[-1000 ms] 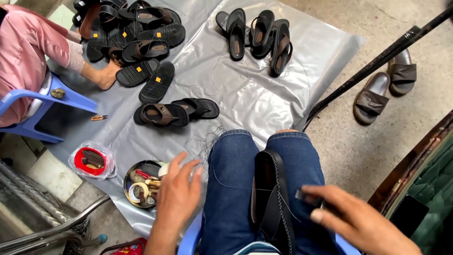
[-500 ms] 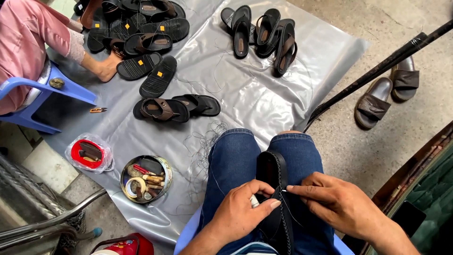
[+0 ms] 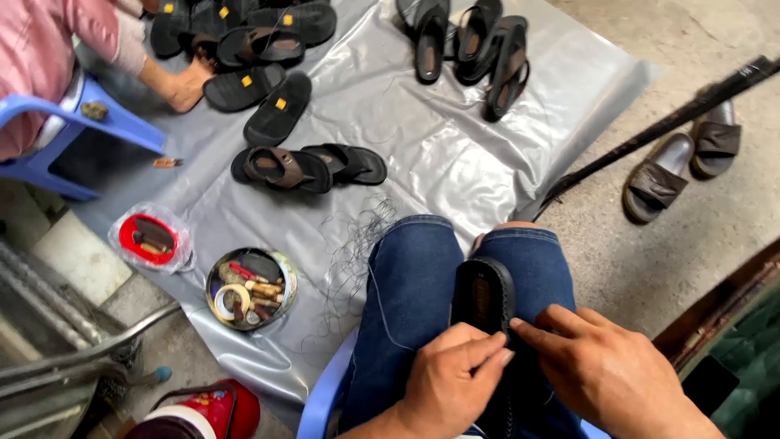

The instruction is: Hand-stitching the sole of a leather sandal for repair.

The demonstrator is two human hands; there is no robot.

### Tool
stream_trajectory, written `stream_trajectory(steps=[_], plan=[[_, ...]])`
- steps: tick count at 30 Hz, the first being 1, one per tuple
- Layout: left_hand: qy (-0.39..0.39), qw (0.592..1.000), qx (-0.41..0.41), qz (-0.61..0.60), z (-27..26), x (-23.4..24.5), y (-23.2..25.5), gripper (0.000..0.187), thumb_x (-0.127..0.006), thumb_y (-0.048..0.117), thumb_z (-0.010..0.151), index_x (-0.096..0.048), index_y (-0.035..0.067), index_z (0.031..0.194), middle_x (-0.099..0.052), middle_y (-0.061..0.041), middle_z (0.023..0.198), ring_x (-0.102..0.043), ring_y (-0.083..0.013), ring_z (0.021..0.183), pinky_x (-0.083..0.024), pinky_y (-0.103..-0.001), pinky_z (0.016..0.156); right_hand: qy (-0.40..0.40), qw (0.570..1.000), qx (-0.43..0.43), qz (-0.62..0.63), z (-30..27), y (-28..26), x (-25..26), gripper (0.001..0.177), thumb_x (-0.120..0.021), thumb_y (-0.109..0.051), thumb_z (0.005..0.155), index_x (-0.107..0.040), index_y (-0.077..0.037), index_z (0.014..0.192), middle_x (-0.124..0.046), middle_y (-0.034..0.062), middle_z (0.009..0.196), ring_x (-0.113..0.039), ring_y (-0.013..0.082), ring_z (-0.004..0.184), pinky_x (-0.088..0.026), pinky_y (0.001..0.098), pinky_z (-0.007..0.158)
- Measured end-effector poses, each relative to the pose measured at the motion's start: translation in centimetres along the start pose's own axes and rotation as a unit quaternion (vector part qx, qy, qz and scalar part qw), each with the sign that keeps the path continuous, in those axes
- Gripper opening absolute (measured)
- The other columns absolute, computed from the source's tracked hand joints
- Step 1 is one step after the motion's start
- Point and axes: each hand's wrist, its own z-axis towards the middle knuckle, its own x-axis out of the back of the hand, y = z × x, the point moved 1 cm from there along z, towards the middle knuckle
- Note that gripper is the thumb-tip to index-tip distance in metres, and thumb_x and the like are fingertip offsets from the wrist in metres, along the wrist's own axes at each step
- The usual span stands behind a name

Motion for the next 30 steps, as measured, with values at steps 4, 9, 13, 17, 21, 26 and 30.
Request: stream_trajectory(steps=[4,9,13,17,21,26,30], plan=[[0.019,1.0,0.012,0.012,-0.2,0.2,-0.2,0.014,-0.066,0.009,0.081,-0.067,0.006,0.094,-0.059,-0.004,0.079,-0.061,-0.0163,0.065,-0.052,-0.028,0.055,0.044,0.996,0.046,0.063,0.5,1.0,-1.1,0.039,-0.058,-0.03,0.076,-0.057,-0.032,0.115,-0.058,-0.014,0.088,-0.059,0.0107,0.073,-0.049,0.0264,0.055],[0.016,1.0,-0.015,0.021,-0.1,0.4,-0.4,0.014,-0.069,0.008,0.081,-0.065,0.007,0.095,-0.057,-0.004,0.079,-0.059,-0.0161,0.064,-0.053,-0.028,0.054,0.106,0.976,0.087,0.17,1.1,1.4,-1.2,0.034,-0.057,-0.023,0.078,-0.061,-0.025,0.111,-0.062,-0.0098,0.087,-0.058,0.011,0.064,-0.048,0.0235,0.054],[0.008,1.0,-0.026,0.0,-0.2,0.5,-0.6,0.014,-0.068,0.007,0.082,-0.065,0.005,0.095,-0.057,-0.005,0.079,-0.058,-0.0162,0.065,-0.052,-0.028,0.058,0.12,0.966,0.107,0.204,1.2,1.5,-1.5,0.031,-0.058,-0.021,0.078,-0.063,-0.021,0.109,-0.063,-0.0066,0.085,-0.06,0.0102,0.065,-0.049,0.0217,0.056],[0.012,1.0,-0.019,0.0,-0.3,0.2,-0.7,0.015,-0.069,0.008,0.082,-0.065,0.007,0.097,-0.056,-0.004,0.08,-0.058,-0.0158,0.064,-0.052,-0.027,0.056,0.133,0.969,0.097,0.182,1.4,0.9,-1.3,0.027,-0.06,-0.021,0.077,-0.063,-0.02,0.104,-0.062,-0.0063,0.083,-0.06,0.0105,0.063,-0.049,0.0223,0.055],[0.003,1.0,-0.017,0.016,-0.4,0.1,-0.7,0.018,-0.069,0.011,0.082,-0.064,0.01,0.099,-0.057,-0.004,0.082,-0.059,-0.0166,0.064,-0.053,-0.03,0.054,0.149,0.971,0.099,0.158,1.6,0.5,-1.1,0.02,-0.059,-0.023,0.078,-0.063,-0.017,0.097,-0.06,-0.003,0.082,-0.061,0.0111,0.065,-0.05,0.0224,0.057],[-0.054,0.997,0.045,-0.011,0.8,2.2,-0.3,0.018,-0.067,0.018,0.081,-0.067,0.01,0.097,-0.064,-0.003,0.086,-0.064,-0.0139,0.072,-0.053,-0.024,0.066,0.14,0.981,0.064,0.121,1.1,0.2,-1.1,0.023,-0.057,-0.026,0.078,-0.062,-0.024,0.101,-0.062,-0.0084,0.088,-0.062,0.0087,0.069,-0.048,0.0212,0.051],[-0.184,0.976,0.115,0.036,2.1,5.3,-0.7,0.018,-0.06,0.027,0.082,-0.07,0.017,0.093,-0.066,0.0,0.079,-0.064,-0.0139,0.072,-0.048,-0.023,0.068,0.108,0.983,0.042,0.144,0.8,0.2,-0.7,0.026,-0.058,-0.027,0.078,-0.062,-0.025,0.103,-0.063,-0.011,0.09,-0.065,0.008,0.067,-0.051,0.024,0.052]])
